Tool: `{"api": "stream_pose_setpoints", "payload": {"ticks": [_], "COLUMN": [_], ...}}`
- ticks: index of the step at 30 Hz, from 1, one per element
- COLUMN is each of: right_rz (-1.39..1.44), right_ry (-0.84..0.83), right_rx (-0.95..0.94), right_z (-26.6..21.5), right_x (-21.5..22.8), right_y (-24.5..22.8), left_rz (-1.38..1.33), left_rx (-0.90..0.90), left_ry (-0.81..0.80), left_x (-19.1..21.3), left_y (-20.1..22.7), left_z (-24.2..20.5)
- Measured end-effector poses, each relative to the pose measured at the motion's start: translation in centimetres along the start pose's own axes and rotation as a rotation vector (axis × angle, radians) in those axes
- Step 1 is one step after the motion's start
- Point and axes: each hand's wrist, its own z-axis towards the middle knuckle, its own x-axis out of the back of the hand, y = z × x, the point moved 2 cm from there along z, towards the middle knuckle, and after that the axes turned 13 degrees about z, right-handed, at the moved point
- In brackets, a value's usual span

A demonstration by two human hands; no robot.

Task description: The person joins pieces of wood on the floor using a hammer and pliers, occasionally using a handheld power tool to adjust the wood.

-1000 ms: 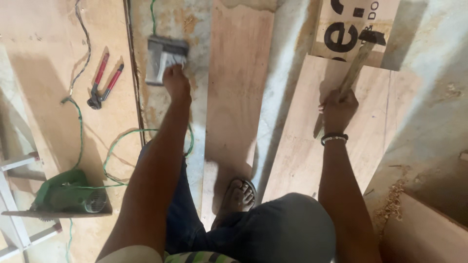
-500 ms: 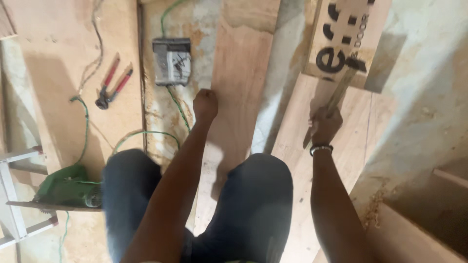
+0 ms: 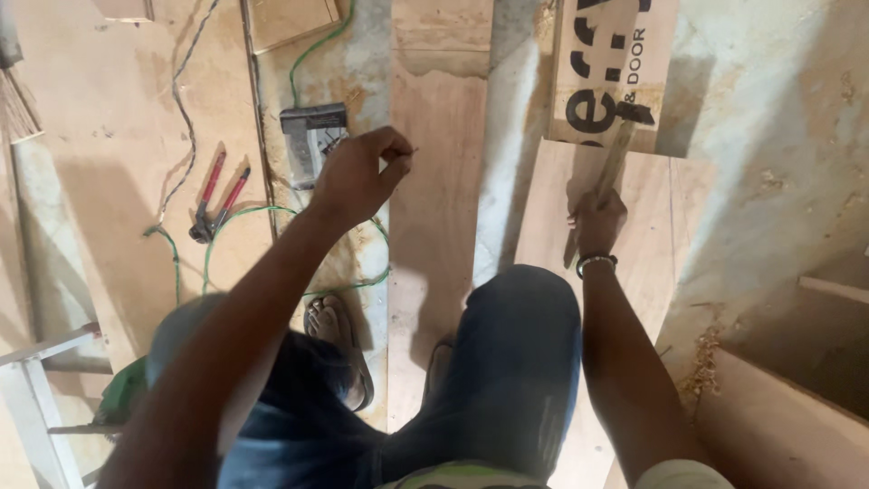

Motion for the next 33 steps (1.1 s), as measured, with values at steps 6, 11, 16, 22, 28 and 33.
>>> {"api": "stream_pose_setpoints", "payload": {"ticks": [6, 11, 16, 22, 28, 33], "right_rz": [-0.039, -0.041, -0.086, -0.295, -0.496, -0.700], "right_ry": [-0.016, -0.005, 0.026, 0.034, -0.034, 0.072], "right_rx": [0.021, 0.027, -0.003, -0.209, -0.409, -0.505], "right_z": [0.0, -0.8, -3.8, -13.4, -19.9, -26.6], "right_x": [0.0, 0.1, 1.2, 3.7, 7.0, 10.7], "right_y": [-0.1, -0.4, 1.0, 0.7, -3.0, -3.9], "left_rz": [-0.233, -0.186, -0.041, -0.006, -0.283, -0.448], "left_rx": [-0.145, -0.143, -0.210, -0.260, -0.252, -0.277], "left_ry": [0.072, -0.017, -0.177, -0.337, -0.272, -0.244], "left_x": [2.2, -2.3, -7.5, -11.0, -12.3, -12.8], "left_y": [4.5, 2.7, -0.1, -3.7, -5.7, -14.9], "left_z": [-1.8, 0.3, 3.3, 7.2, 8.5, 9.1]}}
